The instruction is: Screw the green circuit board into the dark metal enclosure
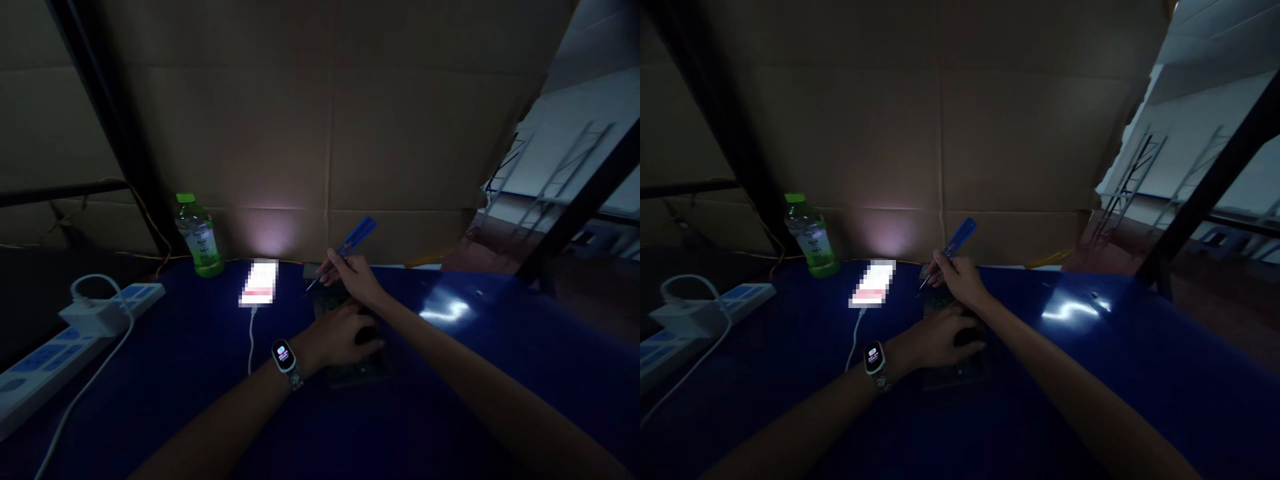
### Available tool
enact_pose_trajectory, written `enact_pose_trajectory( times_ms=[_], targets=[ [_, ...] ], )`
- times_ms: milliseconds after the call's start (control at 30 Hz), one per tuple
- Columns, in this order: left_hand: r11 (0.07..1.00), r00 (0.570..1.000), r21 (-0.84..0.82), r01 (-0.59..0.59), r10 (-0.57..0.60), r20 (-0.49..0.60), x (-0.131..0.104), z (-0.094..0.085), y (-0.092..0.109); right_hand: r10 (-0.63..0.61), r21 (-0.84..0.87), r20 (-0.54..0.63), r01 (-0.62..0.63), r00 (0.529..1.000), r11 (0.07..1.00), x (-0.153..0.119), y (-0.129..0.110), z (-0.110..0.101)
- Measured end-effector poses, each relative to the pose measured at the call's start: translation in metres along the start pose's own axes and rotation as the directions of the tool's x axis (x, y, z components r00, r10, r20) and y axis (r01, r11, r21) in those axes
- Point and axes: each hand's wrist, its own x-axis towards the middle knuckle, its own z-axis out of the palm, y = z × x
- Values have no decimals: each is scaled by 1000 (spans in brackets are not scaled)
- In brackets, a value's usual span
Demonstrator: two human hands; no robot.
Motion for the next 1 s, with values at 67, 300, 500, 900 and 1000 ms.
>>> enact_pose_trajectory(
  times_ms=[67,300,500,900,1000],
  targets=[
    [1000,1000,-7,14,-14,4,0,1,0,0,-11,4,0,1000,1000,0,1,0],
    [1000,1000,-8,-1,1,-3,-1,1,-1,18,39,-19,-18,1000,999,-1,-3,1],
    [998,998,50,-35,38,-53,0,-9,-3,42,95,-98,-33,994,995,-5,-9,-9],
    [963,946,-90,256,-268,-182,-9,-53,-45,124,233,-342,-43,932,971,-53,0,-45],
    [943,954,-161,291,-300,-31,-13,-53,-53,122,204,-353,-51,928,978,-52,-2,-42]
  ],
)
